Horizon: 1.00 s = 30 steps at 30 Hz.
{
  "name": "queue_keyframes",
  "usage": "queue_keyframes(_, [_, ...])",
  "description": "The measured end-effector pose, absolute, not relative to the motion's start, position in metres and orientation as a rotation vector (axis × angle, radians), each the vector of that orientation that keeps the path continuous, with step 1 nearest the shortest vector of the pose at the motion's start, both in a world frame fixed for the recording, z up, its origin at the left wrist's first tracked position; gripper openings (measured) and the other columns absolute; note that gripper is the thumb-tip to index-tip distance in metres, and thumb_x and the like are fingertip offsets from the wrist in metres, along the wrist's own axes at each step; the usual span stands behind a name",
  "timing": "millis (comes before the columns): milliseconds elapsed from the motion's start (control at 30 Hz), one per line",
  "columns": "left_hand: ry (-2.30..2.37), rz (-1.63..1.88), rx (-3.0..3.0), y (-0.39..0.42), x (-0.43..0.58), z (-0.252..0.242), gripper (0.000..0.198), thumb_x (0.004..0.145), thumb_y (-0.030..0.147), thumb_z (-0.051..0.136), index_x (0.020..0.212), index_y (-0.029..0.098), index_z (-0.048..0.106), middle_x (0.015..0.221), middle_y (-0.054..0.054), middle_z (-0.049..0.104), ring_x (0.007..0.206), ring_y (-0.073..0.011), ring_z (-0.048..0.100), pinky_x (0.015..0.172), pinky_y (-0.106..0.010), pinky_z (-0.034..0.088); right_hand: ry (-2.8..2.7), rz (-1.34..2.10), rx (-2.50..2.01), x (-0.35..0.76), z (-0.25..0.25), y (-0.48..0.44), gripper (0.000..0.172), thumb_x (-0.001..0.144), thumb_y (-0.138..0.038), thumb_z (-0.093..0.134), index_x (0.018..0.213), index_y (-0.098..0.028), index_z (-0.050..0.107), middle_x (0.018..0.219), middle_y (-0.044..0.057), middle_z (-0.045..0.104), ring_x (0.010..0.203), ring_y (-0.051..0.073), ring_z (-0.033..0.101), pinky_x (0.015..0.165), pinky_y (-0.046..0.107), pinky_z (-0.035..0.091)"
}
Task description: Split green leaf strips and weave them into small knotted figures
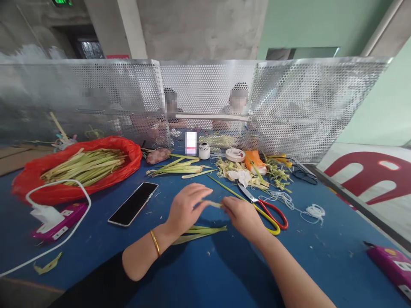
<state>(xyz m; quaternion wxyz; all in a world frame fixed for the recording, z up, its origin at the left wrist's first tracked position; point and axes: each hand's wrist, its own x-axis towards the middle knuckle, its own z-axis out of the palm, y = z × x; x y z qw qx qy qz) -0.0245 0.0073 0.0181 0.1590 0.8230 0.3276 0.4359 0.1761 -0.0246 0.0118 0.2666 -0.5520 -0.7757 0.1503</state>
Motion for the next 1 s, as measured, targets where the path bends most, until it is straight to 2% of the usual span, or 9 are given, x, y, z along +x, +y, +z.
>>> queue_keyframes(100, [0.942, 0.906, 2.546, 0.006, -0.022, 0.013, 0.018, 0.084, 0.033, 0.061, 0.095, 0.024, 0.071, 0.090, -0.003, 0.073, 0.091, -0.0210, 0.063, 0.103, -0.042, 0.032, -2.186, 0.303, -1.418, 0.175, 0.017, -0.029, 0.022, 0.091, -0.025, 0.039, 0.083, -0.022, 0.059, 0.078, 0.002, 0.064, 0.069, 0.016, 0.058, 0.061, 0.024, 0.037])
queue_keyframes(200, [1.132, 0.747, 2.253, 0.008, -0.021, 0.011, 0.021, 0.084, 0.036, 0.058, 0.077, 0.022, 0.072, 0.070, -0.001, 0.071, 0.068, -0.0176, 0.064, 0.077, -0.031, 0.047, -2.092, 0.311, -1.448, 0.171, 0.019, -0.028, 0.022, 0.091, -0.030, 0.043, 0.077, -0.022, 0.058, 0.073, 0.001, 0.063, 0.064, 0.015, 0.056, 0.057, 0.023, 0.035])
queue_keyframes(267, [1.116, 0.697, 2.024, 0.009, -0.021, 0.012, 0.026, 0.083, 0.039, 0.057, 0.072, 0.020, 0.070, 0.065, -0.001, 0.070, 0.059, -0.0155, 0.062, 0.060, -0.025, 0.046, -2.027, 0.330, -1.485, 0.170, 0.019, -0.027, 0.022, 0.090, -0.031, 0.047, 0.072, -0.022, 0.056, 0.067, 0.000, 0.062, 0.060, 0.014, 0.054, 0.055, 0.023, 0.034])
queue_keyframes(367, [1.072, 0.640, 1.828, 0.011, -0.022, 0.014, 0.026, 0.079, 0.040, 0.059, 0.069, 0.018, 0.067, 0.062, -0.001, 0.069, 0.048, -0.0119, 0.055, 0.049, -0.022, 0.040, -1.979, 0.346, -1.547, 0.173, 0.021, -0.025, 0.023, 0.090, -0.032, 0.047, 0.072, -0.022, 0.057, 0.062, -0.001, 0.062, 0.058, 0.014, 0.055, 0.054, 0.022, 0.035])
queue_keyframes(533, [1.175, 0.648, 1.650, 0.017, -0.028, 0.021, 0.024, 0.074, 0.039, 0.062, 0.068, 0.016, 0.067, 0.063, -0.002, 0.069, 0.043, -0.0081, 0.045, 0.048, -0.021, 0.037, -1.962, -0.019, -2.141, 0.207, 0.025, -0.019, 0.021, 0.092, -0.025, 0.040, 0.091, -0.020, 0.060, 0.087, 0.007, 0.069, 0.081, 0.020, 0.064, 0.065, 0.026, 0.039])
queue_keyframes(667, [1.186, 0.726, 1.538, 0.020, -0.031, 0.027, 0.027, 0.073, 0.042, 0.064, 0.069, 0.015, 0.066, 0.064, -0.003, 0.068, 0.042, -0.0071, 0.043, 0.045, -0.020, 0.032, -1.973, 0.010, -2.383, 0.240, 0.013, -0.014, 0.015, 0.076, -0.009, 0.052, 0.088, -0.011, 0.061, 0.091, 0.019, 0.066, 0.083, 0.029, 0.065, 0.063, 0.031, 0.039])
queue_keyframes(833, [1.165, 0.805, 1.529, 0.020, -0.031, 0.028, 0.024, 0.073, 0.040, 0.064, 0.071, 0.016, 0.064, 0.063, -0.002, 0.067, 0.040, -0.0068, 0.043, 0.043, -0.020, 0.031, -1.986, 0.066, -2.418, 0.250, 0.001, -0.008, 0.037, 0.070, -0.007, 0.054, 0.108, -0.008, 0.055, 0.095, 0.020, 0.066, 0.086, 0.029, 0.066, 0.063, 0.030, 0.040])
queue_keyframes(933, [1.215, 0.928, 1.560, 0.022, -0.033, 0.028, 0.020, 0.074, 0.037, 0.062, 0.072, 0.017, 0.061, 0.061, -0.001, 0.066, 0.038, -0.0072, 0.044, 0.043, -0.020, 0.034, -1.962, 0.093, -2.404, 0.253, 0.004, -0.009, 0.055, 0.072, -0.014, 0.054, 0.127, -0.007, 0.047, 0.097, 0.020, 0.068, 0.085, 0.030, 0.067, 0.064, 0.032, 0.042])
queue_keyframes(1000, [1.249, 1.001, 1.603, 0.023, -0.036, 0.029, 0.017, 0.075, 0.035, 0.061, 0.072, 0.018, 0.059, 0.060, 0.000, 0.066, 0.037, -0.0074, 0.045, 0.043, -0.020, 0.036, -1.938, 0.188, -2.314, 0.256, 0.009, -0.011, 0.058, 0.074, -0.022, 0.054, 0.131, -0.012, 0.048, 0.099, 0.017, 0.070, 0.089, 0.031, 0.066, 0.069, 0.034, 0.044])
